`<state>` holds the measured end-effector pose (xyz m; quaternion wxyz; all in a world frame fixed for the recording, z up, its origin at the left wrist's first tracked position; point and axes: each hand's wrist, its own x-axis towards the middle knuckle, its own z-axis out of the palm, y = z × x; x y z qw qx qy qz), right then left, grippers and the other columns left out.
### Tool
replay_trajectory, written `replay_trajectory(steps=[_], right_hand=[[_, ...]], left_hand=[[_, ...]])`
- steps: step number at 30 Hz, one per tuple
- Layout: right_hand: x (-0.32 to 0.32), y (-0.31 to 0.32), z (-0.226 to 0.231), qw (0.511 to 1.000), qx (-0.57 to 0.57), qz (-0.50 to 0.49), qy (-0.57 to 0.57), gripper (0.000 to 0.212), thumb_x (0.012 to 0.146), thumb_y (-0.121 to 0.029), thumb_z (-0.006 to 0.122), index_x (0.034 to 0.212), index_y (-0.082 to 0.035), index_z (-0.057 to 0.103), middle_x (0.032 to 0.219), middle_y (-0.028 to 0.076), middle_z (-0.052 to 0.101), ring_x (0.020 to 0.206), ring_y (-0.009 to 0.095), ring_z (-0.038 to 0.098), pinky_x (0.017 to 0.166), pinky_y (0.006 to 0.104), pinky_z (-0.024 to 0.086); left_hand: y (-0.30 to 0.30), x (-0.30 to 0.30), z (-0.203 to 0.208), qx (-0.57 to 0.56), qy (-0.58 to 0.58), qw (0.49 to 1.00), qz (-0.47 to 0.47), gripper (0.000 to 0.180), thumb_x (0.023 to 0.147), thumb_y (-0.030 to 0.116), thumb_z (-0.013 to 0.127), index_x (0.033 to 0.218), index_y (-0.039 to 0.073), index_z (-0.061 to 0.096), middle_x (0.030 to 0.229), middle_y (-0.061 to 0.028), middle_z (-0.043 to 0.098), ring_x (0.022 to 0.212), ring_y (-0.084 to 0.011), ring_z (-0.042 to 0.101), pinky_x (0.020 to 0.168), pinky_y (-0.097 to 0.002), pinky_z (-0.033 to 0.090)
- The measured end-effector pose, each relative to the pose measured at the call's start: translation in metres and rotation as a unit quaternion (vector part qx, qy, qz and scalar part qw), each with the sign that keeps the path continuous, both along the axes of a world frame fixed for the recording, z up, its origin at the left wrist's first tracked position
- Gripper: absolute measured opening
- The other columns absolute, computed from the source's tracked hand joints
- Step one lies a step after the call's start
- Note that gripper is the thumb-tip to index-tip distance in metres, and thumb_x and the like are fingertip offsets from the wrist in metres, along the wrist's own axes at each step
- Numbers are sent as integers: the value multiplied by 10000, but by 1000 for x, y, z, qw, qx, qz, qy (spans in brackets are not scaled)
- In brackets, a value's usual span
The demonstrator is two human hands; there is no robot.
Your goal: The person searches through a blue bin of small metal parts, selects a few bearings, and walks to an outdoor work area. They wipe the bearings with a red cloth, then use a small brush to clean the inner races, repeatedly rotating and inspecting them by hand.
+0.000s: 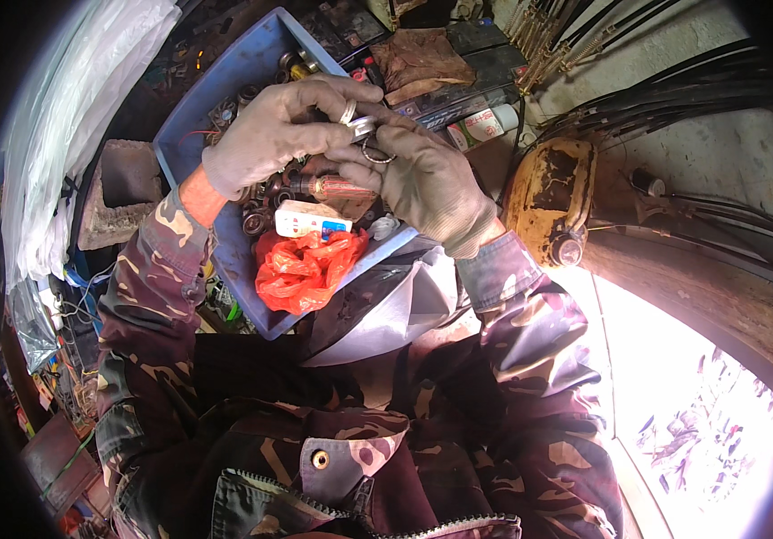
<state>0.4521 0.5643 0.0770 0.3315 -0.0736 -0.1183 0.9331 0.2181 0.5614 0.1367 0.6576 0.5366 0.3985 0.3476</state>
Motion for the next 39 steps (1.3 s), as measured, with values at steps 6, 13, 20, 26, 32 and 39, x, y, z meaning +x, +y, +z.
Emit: replay_trajectory(steps=[6,13,20,26,32,39], right_hand=[[-2,-5,2,992,12,-38,-116,328,1134,-57,410,1428,64,491,1296,233,655,1201,431,703,1051,544,615],[1,-1,0,999,-11,-2,32,440,1151,-348,442,1472,-50,483,1336,170,645,1170,352,709,960,531,649],[3,-8,6,991,-14,6,-134,383,1175,-293,406,1418,-42,562,1209,105,699,947,219,714,761,318,569],[8,-3,0,991,36,24,-125,446,1134,-272,518,1494,-11,545,1115,60,676,812,132,634,564,217,424],[12,-4,-1,992,52,24,-111,458,1130,-276,500,1467,30,551,1024,41,665,644,99,510,514,226,375],[16,1,-9,997,57,55,-9,463,1155,-301,451,1463,21,574,955,52,658,593,114,489,503,255,374]], left_hand=[[-3,1,5,34,21,999,-23,111,961,19,725,998,23,621,1547,-186,560,1207,-172,659,917,-268,563],[-4,10,6,333,263,905,-23,156,890,143,819,967,34,739,1374,-168,702,1246,-307,669,1044,-402,528],[-25,21,22,396,348,849,-21,259,932,264,773,1063,41,795,1360,-123,712,1242,-336,664,1063,-432,527],[0,-31,74,273,320,900,116,394,1021,359,701,1198,19,786,1194,-161,780,1020,-245,751,925,-363,596],[5,-57,100,251,350,880,199,516,1012,475,689,1219,13,794,1029,-105,778,856,-174,696,774,-288,556],[10,-64,103,258,300,895,204,526,998,465,724,1216,-11,779,924,-64,739,748,-136,633,645,-264,504]])
